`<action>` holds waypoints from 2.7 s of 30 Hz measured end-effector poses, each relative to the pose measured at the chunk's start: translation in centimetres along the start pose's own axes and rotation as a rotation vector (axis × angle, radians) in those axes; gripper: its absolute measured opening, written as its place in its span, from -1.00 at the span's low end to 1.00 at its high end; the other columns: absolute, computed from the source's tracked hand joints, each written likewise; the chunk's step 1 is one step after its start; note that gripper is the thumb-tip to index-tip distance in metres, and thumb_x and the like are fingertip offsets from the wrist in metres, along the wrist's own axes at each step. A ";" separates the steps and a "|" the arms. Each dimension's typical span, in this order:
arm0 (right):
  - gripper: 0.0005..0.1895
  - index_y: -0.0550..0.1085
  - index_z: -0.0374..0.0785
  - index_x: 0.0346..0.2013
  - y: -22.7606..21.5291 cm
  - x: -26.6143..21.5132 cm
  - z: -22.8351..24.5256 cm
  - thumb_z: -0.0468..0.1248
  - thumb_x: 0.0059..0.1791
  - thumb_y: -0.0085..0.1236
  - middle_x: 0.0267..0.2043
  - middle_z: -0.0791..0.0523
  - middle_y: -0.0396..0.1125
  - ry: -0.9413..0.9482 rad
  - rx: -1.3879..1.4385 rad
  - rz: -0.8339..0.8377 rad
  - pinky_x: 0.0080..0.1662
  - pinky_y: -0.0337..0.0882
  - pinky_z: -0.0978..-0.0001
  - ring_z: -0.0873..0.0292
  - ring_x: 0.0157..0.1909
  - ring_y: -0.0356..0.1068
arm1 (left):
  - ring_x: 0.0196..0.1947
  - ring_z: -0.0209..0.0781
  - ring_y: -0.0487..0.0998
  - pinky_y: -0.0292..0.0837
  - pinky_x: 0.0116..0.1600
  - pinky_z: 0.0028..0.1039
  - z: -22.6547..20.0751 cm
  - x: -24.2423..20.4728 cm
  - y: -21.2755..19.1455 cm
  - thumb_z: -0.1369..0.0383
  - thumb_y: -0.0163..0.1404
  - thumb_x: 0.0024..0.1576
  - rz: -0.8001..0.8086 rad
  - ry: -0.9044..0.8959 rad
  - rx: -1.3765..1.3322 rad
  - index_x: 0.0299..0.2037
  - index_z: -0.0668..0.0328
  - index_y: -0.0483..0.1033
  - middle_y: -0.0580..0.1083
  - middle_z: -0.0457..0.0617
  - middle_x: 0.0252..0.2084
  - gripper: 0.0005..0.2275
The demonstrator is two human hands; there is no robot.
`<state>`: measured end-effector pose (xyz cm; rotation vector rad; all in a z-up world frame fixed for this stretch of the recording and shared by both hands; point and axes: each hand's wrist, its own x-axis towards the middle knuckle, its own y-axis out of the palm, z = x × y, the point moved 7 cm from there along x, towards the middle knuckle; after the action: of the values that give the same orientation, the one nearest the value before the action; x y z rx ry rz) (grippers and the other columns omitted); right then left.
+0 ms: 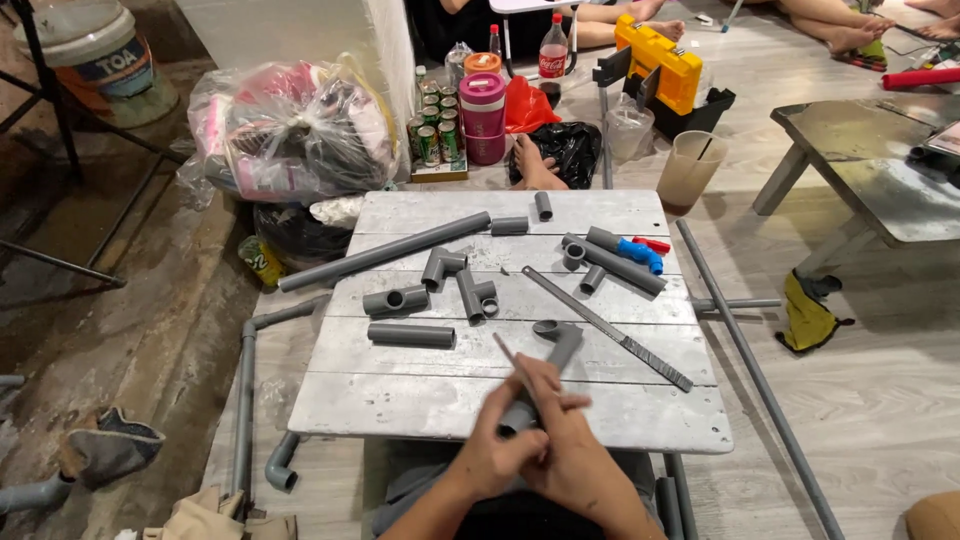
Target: Preparing and fitting PVC pipes by filing the edges and assembling segments on a small table.
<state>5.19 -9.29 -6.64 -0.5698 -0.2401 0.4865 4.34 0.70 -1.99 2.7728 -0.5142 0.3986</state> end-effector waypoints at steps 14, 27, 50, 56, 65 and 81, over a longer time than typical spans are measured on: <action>0.11 -0.21 -0.06 0.55 -0.5 0.5 2.7 -0.39 -0.17 0.17 -0.08 -0.04 0.23 -0.054 0.094 -0.002 -0.12 0.42 0.17 -0.05 -0.14 0.38 | 0.12 0.05 0.55 0.43 0.16 -0.33 -0.8 0.4 0.1 0.43 -0.08 0.06 0.004 0.070 -0.105 0.11 0.28 0.27 0.39 0.16 0.08 -0.62; -0.07 -0.29 -0.13 0.55 -3.2 -0.8 1.6 -0.41 -0.01 -0.06 -0.63 0.21 0.09 -0.051 0.475 -0.339 -0.51 0.16 0.56 0.37 -0.62 0.05 | 0.18 0.48 0.46 0.40 0.30 -0.04 1.5 1.1 -3.1 0.37 0.02 0.06 -0.052 0.110 -0.807 0.24 0.48 0.21 0.32 0.19 0.14 -0.46; -0.30 -0.07 0.04 0.56 0.7 0.7 4.8 -0.29 0.10 -0.27 -0.69 0.09 0.12 0.126 0.097 0.024 -0.42 0.21 0.28 0.09 -0.68 0.03 | 0.14 0.36 0.52 0.39 0.30 -0.07 0.8 0.8 -2.6 0.25 0.13 0.05 -0.029 0.049 -0.641 0.25 0.54 0.22 0.33 0.24 0.28 -0.37; -0.23 -0.17 0.03 0.58 1.4 0.7 3.8 -0.32 0.08 -0.26 -0.68 -0.01 0.18 0.154 0.104 0.103 -0.43 0.21 0.25 0.09 -0.69 0.07 | 0.29 0.38 0.43 0.35 0.41 -0.01 -0.6 0.7 -2.9 0.39 0.00 0.03 -0.034 0.175 -0.393 0.28 0.41 0.24 0.31 0.21 0.30 -0.44; -0.13 -0.34 -0.06 0.57 1.9 0.7 1.9 -0.33 0.03 -0.24 -0.12 -0.33 0.28 0.103 0.017 0.143 -0.21 0.29 0.01 -0.30 -0.46 0.37 | 0.33 0.26 0.38 0.23 0.50 0.03 -0.9 0.7 -2.4 0.30 0.05 0.19 0.005 0.221 -0.327 0.31 0.38 0.16 0.28 0.17 0.29 -0.47; -0.01 -0.42 -0.04 0.58 3.5 0.4 0.6 -0.39 0.00 -0.13 -0.54 -0.05 0.28 0.133 0.078 0.220 -0.30 0.25 0.14 -0.06 -0.53 0.24 | 0.27 0.31 0.46 0.27 0.43 0.01 -3.0 1.3 -2.6 0.28 -0.01 0.21 0.010 0.215 -0.194 0.17 0.36 0.22 0.30 0.06 0.13 -0.59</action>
<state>4.03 -6.28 -8.09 -0.5530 -0.0313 0.6653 5.85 3.62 0.59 2.5054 -0.4870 0.6069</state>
